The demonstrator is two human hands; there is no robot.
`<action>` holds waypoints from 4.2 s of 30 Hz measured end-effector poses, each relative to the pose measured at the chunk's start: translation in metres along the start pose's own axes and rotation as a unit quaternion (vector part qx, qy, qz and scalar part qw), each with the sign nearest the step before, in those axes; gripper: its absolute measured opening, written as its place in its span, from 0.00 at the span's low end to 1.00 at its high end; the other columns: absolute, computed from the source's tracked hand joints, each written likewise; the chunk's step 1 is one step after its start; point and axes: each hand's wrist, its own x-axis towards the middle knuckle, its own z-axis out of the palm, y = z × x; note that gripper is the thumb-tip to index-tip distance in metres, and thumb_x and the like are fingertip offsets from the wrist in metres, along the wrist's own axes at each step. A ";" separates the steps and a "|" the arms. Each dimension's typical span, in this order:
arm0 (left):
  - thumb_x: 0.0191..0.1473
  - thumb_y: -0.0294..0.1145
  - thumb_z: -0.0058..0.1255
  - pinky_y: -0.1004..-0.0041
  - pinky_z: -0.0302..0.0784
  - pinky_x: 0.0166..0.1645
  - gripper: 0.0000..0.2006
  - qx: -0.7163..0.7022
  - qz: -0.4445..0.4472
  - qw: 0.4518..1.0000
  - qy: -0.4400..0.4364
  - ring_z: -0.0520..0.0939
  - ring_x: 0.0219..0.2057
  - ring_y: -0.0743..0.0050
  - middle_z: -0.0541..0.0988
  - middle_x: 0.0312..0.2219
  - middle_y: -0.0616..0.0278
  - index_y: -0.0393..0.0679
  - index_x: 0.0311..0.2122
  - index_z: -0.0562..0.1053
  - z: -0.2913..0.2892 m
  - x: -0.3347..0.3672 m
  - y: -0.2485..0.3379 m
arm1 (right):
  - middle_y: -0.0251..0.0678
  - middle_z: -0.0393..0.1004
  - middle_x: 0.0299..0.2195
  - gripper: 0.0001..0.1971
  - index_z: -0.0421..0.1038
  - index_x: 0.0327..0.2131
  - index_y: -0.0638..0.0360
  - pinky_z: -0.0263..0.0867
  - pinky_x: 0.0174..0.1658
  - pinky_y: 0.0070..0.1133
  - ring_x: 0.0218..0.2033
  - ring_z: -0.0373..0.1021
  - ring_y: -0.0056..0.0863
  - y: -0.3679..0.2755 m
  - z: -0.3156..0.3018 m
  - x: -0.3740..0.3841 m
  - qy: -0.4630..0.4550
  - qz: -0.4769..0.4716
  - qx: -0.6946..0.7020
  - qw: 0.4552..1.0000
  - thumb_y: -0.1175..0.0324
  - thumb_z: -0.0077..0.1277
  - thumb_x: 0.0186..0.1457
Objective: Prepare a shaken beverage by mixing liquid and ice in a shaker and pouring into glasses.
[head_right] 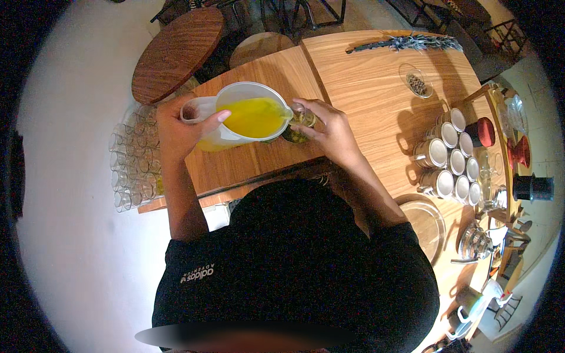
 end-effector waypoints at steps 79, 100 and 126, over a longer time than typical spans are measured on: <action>0.41 0.34 0.76 0.75 0.81 0.33 0.16 -0.043 -0.003 0.998 0.056 0.86 0.26 0.75 0.85 0.25 0.58 0.34 0.31 0.82 0.020 -0.012 -0.010 | 0.39 0.79 0.45 0.29 0.74 0.58 0.59 0.71 0.52 0.23 0.49 0.75 0.25 -0.011 -0.014 0.002 -0.013 0.035 -0.025 0.999 0.79 0.66 0.49; 0.39 0.40 0.78 0.75 0.78 0.29 0.20 -0.009 -0.013 0.999 0.043 0.84 0.23 0.77 0.84 0.23 0.59 0.34 0.30 0.82 0.019 -0.011 0.019 | 0.45 0.80 0.48 0.28 0.75 0.56 0.58 0.72 0.55 0.27 0.50 0.78 0.38 0.000 -0.008 0.005 -0.033 -0.017 -0.027 0.999 0.76 0.68 0.48; 0.42 0.38 0.77 0.73 0.82 0.32 0.20 0.010 -0.004 0.999 0.030 0.86 0.25 0.73 0.85 0.25 0.54 0.32 0.32 0.82 0.018 -0.004 0.019 | 0.43 0.80 0.49 0.29 0.75 0.56 0.56 0.72 0.56 0.26 0.51 0.77 0.33 0.015 -0.002 0.004 -0.022 -0.001 0.040 0.999 0.76 0.68 0.49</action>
